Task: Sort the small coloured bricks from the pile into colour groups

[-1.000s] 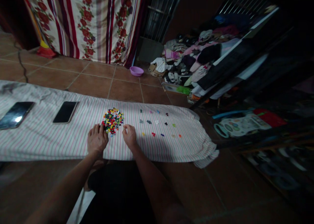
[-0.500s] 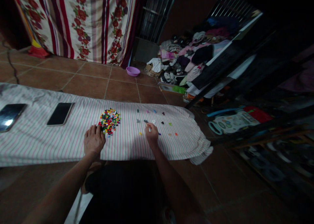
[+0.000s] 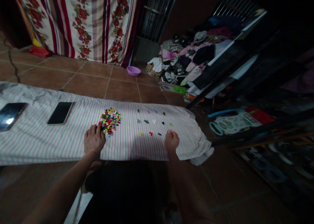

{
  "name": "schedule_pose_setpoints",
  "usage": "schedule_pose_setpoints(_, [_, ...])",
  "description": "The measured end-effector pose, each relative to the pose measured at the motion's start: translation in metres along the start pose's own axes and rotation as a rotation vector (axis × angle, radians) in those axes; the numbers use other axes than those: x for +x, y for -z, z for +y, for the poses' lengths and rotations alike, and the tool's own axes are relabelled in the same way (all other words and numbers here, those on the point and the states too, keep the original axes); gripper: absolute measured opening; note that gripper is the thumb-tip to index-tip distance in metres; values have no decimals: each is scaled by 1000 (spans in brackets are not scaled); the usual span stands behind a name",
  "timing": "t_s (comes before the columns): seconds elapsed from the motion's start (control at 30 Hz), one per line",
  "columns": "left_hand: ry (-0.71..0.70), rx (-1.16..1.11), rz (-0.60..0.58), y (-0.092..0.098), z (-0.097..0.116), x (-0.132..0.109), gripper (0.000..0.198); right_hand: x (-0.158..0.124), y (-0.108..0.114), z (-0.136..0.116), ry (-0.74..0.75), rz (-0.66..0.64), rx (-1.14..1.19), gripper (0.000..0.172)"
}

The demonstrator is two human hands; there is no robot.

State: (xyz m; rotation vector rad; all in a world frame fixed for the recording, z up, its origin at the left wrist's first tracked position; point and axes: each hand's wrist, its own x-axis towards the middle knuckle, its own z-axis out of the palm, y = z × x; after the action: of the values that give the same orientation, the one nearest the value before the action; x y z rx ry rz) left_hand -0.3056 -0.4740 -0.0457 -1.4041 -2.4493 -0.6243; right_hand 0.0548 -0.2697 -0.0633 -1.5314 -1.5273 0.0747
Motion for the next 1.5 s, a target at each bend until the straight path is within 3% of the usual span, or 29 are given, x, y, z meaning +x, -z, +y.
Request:
schedule_pose_setpoints(0.33, [22, -45, -12, 0, 1, 0, 44, 6, 5, 33, -72, -8, -59, 32])
schedule_pose_setpoints(0.87, [12, -18, 8, -2, -1, 0, 43, 2, 6, 36, -110, 32, -21, 38])
schedule_pose_setpoints(1.0, [8, 6, 0, -1, 0, 0, 43, 3, 4, 19, -39, 76, -39, 33])
schedule_pose_setpoints(1.17, [15, -1, -18, -1, 0, 0, 43, 1, -10, -22, 83, 72, 28, 32])
schedule_pose_setpoints(1.5, [32, -2, -30, -2, 0, 1, 43, -40, -53, -105, 270, -94, 256, 30])
